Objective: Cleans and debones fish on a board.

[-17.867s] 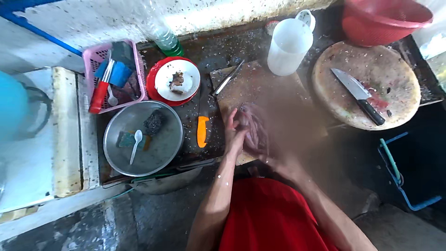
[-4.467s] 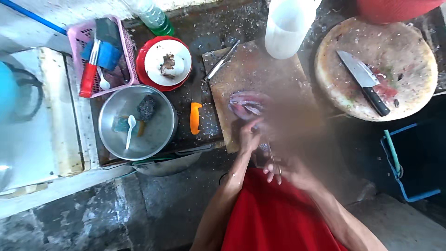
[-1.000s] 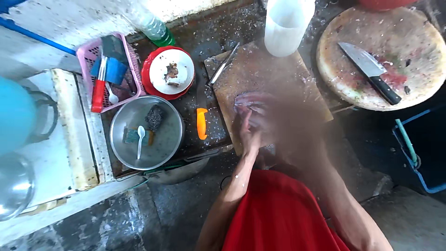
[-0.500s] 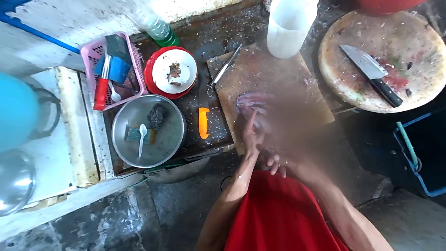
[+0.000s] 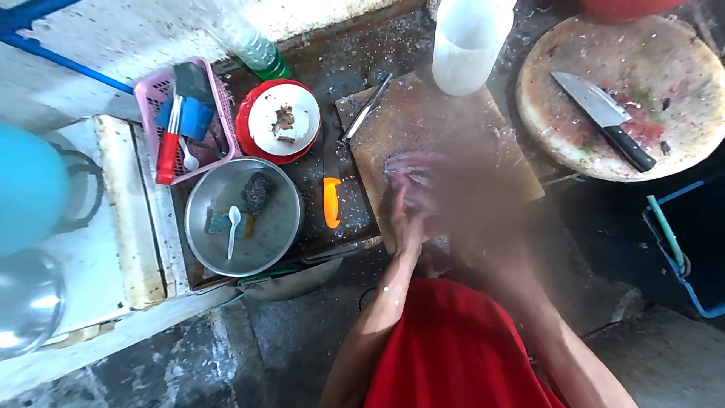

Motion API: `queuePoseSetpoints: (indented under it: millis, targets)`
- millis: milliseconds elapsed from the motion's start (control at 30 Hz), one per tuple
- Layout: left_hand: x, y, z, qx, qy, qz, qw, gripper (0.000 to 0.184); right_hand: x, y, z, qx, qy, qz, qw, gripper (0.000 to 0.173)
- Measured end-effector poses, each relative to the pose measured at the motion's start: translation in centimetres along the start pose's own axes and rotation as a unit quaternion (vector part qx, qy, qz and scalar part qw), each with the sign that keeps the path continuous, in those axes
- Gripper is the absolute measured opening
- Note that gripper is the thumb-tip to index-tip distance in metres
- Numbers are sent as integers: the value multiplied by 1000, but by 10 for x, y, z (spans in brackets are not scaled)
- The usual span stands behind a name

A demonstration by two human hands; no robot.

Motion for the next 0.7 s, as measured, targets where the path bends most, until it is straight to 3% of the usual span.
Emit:
queuePoseSetpoints:
  millis: [67,133,233,367,533,633,700]
  targets:
    - [-4,0,-2,-31,47,-43,997,78,-28,-18,-34,62,-93,-115,987,35]
    - [-2,-3,-3,-46,74,-80,993,86,-34,-24,-49,159,-184,-135,960,38]
    - [-2,-6,-10,-30,0,-68,997,95,1,-7,-29,160,-144,24,976,40]
    - [-3,-7,-17,31,-49,-5,998,97,46,7,-41,204,-147,221,942,45]
    - [-4,-4,-23,74,-114,43,990,94,60,-3,-49,216,-178,229,932,38]
    - [-3,-4,-28,82,-160,28,983,92,59,0,-29,178,-107,212,955,33]
    - [-4,-5,-28,67,-173,19,982,93,59,12,-10,134,-60,221,964,40]
Point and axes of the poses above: each hand's wrist, its own y-axis away from the middle knuckle, its own x-axis out of the palm, z = x × y, the point moved 7 cm from there along -y, towards the middle knuckle, and after that the axes turned 5 degrees about x, right-handed, at the moved point
